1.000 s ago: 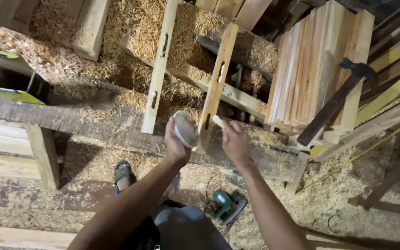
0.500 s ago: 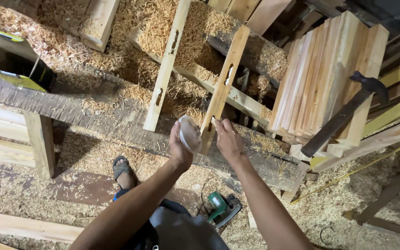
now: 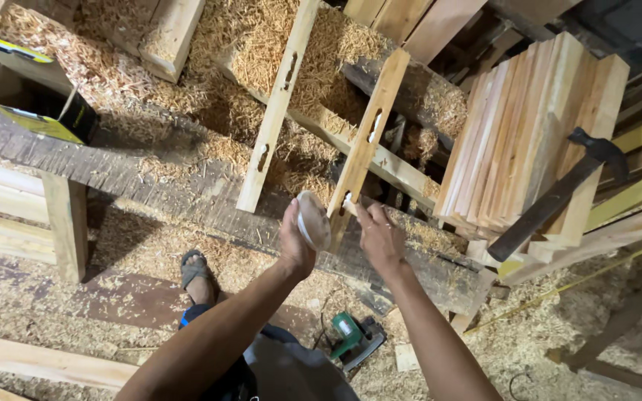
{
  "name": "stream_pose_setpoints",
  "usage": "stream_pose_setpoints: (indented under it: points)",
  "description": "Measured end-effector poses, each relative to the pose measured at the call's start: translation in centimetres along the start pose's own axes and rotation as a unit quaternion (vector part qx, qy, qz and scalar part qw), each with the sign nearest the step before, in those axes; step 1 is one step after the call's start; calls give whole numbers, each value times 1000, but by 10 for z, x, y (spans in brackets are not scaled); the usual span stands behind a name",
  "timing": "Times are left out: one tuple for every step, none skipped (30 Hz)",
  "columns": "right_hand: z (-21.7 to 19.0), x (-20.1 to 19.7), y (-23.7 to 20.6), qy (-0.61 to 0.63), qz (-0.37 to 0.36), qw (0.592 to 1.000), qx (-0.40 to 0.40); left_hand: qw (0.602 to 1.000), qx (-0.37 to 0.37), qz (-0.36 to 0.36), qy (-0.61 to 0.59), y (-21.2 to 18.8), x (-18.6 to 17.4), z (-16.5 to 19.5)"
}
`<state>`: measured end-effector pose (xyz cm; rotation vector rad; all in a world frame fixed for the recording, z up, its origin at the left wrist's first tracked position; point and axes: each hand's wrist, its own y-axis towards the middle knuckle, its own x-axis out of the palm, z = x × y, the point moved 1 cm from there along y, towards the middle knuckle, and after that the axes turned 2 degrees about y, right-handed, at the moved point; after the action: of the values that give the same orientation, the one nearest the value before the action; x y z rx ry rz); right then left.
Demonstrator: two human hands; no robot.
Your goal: The person applies glue to wooden planks using a small stick, then uses a power sander to smooth the surface of the wood. The person handles multiple wooden planks and applies glue to specific areas.
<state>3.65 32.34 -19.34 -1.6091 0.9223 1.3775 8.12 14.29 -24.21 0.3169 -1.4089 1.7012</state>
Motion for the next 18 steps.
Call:
stream_pose_setpoints:
  points:
    - [-2,1,-2,35,-49,998,30,999,13,-28,-12,2,-1,-1]
    - [-4,2,-4,70,-98,991,61,998,24,-55,-25,4,-2,-3]
    - [-6,2,-6,104,-144,980,90,995,37,-85,-38,5,-3,-4]
    - [-7,0,-9,98,-138,982,83,994,45,-92,-28,7,-3,-5]
    - [-8,-1,-11,93,-133,984,76,994,52,-99,-17,8,-4,-6]
    - [-9,-3,-14,88,-130,985,69,993,59,-104,-8,8,-4,-7]
    - [-9,-3,-15,95,-121,986,66,996,36,-75,10,8,-4,-8]
    - [-9,-4,-16,102,-111,987,61,998,15,-47,27,7,-3,-9]
    - [-9,-4,-17,108,-99,988,55,999,-5,-20,44,7,-1,-10]
    - [-7,-3,-16,94,-112,988,57,998,-16,-15,56,5,1,-11]
    - [-6,-2,-16,80,-127,987,61,997,-30,-9,69,3,3,-11]
    - [-4,-1,-15,64,-140,986,66,996,-44,-6,82,1,5,-13]
    - [-2,-1,-14,60,-133,988,55,995,-37,-16,86,0,8,-13]
    - [0,-1,-14,56,-126,990,43,995,-31,-25,90,-2,11,-14]
    - [2,-2,-14,53,-120,991,31,995,-24,-34,94,-4,14,-14]
    - [4,-3,-14,61,-130,988,50,994,-29,-13,106,-5,15,-15]
    - [5,-4,-15,69,-141,985,69,992,-34,9,118,-7,16,-16]
    - [6,-5,-16,77,-152,981,88,990,-39,31,129,-7,17,-18]
